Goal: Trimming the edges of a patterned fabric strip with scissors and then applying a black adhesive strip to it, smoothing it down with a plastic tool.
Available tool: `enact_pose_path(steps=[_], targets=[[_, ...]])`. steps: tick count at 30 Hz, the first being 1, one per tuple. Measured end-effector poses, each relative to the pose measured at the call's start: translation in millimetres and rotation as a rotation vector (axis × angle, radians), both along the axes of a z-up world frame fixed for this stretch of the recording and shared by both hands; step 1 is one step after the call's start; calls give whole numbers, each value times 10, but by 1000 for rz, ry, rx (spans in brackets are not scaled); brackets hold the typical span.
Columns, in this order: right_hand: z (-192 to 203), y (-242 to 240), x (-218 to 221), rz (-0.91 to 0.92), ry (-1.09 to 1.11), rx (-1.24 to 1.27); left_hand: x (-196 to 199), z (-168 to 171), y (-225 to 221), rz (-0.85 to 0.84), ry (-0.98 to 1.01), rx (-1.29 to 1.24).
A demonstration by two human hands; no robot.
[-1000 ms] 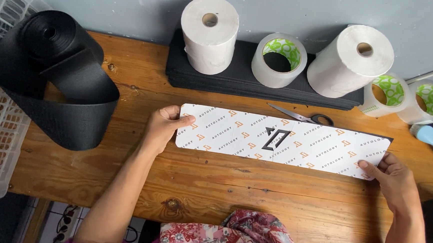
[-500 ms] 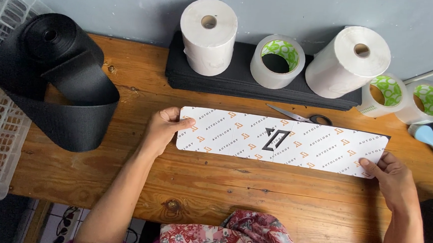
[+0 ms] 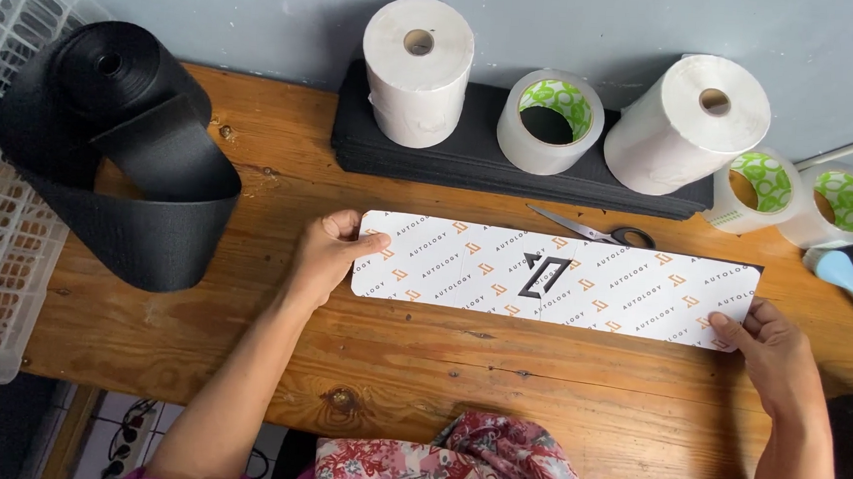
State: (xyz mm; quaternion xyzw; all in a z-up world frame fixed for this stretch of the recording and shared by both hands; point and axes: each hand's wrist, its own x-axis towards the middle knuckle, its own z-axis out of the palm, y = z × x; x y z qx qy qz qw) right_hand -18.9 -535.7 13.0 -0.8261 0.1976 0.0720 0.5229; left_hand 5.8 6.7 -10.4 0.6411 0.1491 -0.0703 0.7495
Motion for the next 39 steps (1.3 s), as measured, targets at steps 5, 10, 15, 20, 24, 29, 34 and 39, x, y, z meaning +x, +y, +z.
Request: enact_pose_path(steps=[5,10,15,20,24,29,34,39], targets=[[117,93,-46,-10,2,-37,-125,76,-8,-1,-1,68],[46,69,-149,-13,6,-1,-396,80,43,-14,-13,110],[28,162,-252,-9,2,-22,-586,193,88,5,-42,253],[-283,-55,-291,-15,-76,-34,-732,349,-3,79,-319,491],[-248,22,-254,-77,-105,-42,-832,573,-119,57,-884,725],[-423,-89,-218,-66,-149,-99,-885,615,-205,15,-1229,898],[-317,16,-222,-79,-122,-144,-905,638,-259,-28,-1312,843],[-339,5,-218,-61,-149,-139,-907,587,-217,-89,-1387,929]])
